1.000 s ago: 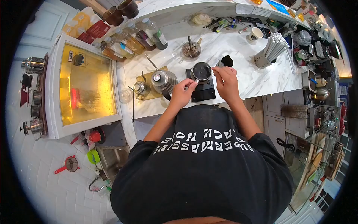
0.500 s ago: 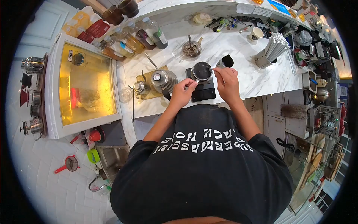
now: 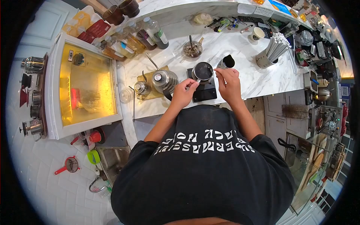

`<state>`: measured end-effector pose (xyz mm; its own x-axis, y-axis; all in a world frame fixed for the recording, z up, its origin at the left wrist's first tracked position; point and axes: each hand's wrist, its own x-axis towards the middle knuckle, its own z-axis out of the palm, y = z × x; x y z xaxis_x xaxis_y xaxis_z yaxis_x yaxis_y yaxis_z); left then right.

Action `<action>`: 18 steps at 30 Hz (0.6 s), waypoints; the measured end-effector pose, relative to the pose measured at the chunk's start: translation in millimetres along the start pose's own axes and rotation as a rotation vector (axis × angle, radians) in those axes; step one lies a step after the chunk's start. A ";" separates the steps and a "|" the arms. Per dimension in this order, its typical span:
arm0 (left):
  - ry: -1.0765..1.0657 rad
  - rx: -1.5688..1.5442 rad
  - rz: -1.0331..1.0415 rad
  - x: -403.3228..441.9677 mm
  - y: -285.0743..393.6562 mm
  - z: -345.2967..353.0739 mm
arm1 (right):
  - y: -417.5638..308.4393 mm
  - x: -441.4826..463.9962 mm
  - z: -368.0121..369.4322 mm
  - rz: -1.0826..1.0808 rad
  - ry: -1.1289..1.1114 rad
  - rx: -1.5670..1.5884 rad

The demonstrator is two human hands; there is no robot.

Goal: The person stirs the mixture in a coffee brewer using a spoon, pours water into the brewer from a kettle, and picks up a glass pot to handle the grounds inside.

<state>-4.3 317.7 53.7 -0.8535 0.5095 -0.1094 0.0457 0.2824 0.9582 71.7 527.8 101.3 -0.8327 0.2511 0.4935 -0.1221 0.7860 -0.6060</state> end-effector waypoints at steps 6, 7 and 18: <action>0.007 0.001 0.015 0.1 -1.9 0.7 | -3.9 5.1 5.7 -0.063 0.006 0.032; 0.007 -0.001 0.018 0.4 -2.6 1.0 | -4.8 6.8 6.1 -0.086 0.022 0.048; -0.024 0.015 -0.034 -2.7 5.6 0.4 | -8.1 9.5 1.6 -0.128 0.047 0.013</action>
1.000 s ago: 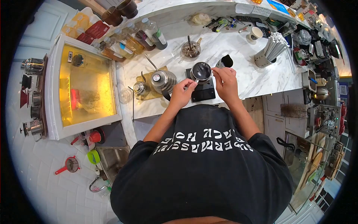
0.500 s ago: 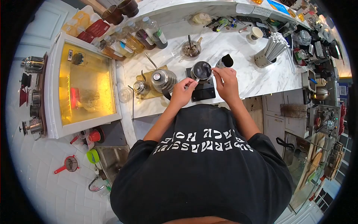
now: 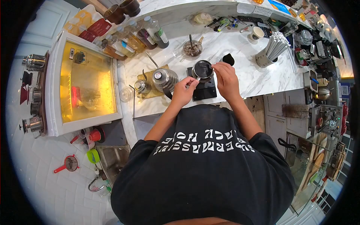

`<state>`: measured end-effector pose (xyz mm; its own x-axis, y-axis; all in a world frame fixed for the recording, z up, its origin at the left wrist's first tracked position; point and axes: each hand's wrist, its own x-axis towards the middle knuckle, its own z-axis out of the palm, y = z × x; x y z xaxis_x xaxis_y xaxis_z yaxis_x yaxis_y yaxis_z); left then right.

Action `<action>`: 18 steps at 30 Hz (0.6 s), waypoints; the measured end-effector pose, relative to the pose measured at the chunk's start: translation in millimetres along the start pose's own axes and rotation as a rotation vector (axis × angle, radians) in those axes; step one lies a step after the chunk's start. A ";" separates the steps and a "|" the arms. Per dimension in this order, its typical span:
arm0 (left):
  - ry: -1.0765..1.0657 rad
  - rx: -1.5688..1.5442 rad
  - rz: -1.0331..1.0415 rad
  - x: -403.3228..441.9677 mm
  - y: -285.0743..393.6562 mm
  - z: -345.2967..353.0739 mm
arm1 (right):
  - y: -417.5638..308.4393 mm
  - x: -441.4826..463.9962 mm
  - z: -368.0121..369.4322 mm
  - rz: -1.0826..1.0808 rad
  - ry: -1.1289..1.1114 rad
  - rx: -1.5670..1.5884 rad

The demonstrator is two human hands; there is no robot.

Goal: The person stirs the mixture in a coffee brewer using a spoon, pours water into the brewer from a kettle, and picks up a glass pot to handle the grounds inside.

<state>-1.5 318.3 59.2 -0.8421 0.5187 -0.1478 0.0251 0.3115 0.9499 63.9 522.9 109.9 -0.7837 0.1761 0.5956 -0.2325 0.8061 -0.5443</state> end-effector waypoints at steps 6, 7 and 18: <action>0.007 0.017 0.007 0.1 -1.4 0.2 | -2.9 -1.5 -5.6 -0.014 0.003 -0.044; 0.009 0.019 0.001 0.3 -2.1 0.3 | -3.0 -2.4 -5.8 -0.015 0.003 -0.040; 0.067 -0.030 0.032 0.4 -5.3 4.6 | 0.5 -6.3 -1.4 -0.017 -0.032 -0.038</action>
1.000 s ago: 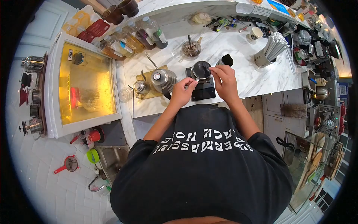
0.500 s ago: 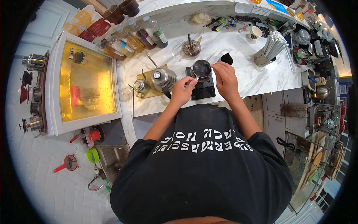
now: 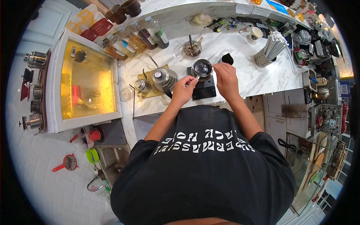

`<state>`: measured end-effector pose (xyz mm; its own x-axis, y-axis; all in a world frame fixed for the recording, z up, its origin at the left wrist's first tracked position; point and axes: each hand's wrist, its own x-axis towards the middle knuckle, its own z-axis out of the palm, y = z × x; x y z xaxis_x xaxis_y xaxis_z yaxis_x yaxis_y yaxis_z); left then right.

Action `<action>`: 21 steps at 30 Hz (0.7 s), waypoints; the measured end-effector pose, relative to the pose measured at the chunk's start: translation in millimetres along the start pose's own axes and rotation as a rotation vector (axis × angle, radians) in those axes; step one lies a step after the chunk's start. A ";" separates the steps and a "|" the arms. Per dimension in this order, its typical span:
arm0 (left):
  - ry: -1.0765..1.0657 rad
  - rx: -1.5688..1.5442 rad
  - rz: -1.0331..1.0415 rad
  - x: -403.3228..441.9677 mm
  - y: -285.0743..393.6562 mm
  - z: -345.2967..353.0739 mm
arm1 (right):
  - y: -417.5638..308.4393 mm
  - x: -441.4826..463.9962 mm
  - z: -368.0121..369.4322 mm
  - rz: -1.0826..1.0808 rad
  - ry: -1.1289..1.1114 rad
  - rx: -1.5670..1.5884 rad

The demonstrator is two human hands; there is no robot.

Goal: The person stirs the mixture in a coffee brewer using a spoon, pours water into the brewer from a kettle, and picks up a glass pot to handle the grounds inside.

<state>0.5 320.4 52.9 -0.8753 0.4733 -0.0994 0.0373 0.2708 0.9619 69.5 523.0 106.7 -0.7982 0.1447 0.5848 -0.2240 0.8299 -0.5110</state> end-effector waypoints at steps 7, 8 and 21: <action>0.016 0.006 -0.008 -1.8 1.1 1.1 | -1.7 -1.3 -5.3 -0.008 0.017 -0.025; 0.017 0.006 -0.008 -1.7 0.3 1.4 | -0.8 -2.5 -3.9 -0.014 0.008 -0.011; 0.010 0.005 -0.006 -1.7 6.0 0.3 | -1.7 2.0 -7.6 0.039 0.006 -0.056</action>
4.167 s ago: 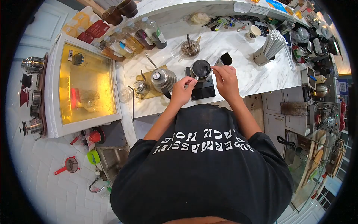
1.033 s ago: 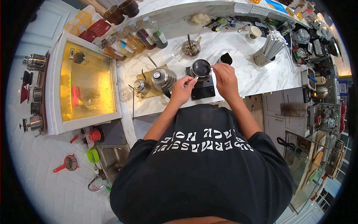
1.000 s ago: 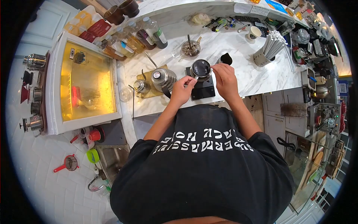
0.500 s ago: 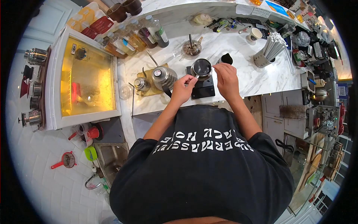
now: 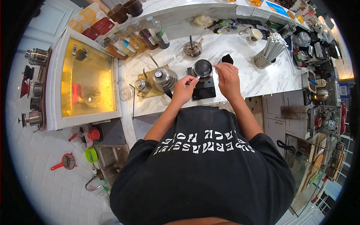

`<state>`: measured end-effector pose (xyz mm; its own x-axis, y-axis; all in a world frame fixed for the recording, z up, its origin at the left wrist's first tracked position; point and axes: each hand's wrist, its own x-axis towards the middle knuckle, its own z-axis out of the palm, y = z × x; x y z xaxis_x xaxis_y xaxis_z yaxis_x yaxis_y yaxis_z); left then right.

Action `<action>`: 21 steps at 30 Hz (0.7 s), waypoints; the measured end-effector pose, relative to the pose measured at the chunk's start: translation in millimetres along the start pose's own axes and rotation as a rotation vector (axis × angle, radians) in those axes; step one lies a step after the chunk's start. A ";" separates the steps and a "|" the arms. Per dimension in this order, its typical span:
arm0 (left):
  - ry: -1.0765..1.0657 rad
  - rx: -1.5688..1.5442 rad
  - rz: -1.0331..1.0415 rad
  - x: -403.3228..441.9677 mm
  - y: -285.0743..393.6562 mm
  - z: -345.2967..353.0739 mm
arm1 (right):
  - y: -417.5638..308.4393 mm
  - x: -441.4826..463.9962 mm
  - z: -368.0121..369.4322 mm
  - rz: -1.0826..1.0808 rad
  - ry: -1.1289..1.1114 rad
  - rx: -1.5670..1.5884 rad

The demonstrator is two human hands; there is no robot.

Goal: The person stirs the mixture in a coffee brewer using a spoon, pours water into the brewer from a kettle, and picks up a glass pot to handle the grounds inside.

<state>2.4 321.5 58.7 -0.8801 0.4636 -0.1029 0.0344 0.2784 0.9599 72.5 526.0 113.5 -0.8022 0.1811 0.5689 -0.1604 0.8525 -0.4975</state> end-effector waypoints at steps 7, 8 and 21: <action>-0.003 -0.016 0.008 1.1 -3.0 0.0 | 0.9 -0.9 6.3 -0.035 -0.006 0.021; -0.005 -0.016 0.008 0.9 -3.5 0.1 | 3.0 -1.5 9.0 -0.042 -0.014 0.028; -0.003 -0.017 0.016 1.2 -8.4 0.9 | -2.3 -0.9 5.5 -0.082 -0.004 -0.018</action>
<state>1.5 320.5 50.3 -0.8783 0.4699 -0.0883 0.0403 0.2568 0.9656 70.3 521.2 110.6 -0.7894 0.1084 0.6043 -0.2153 0.8729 -0.4379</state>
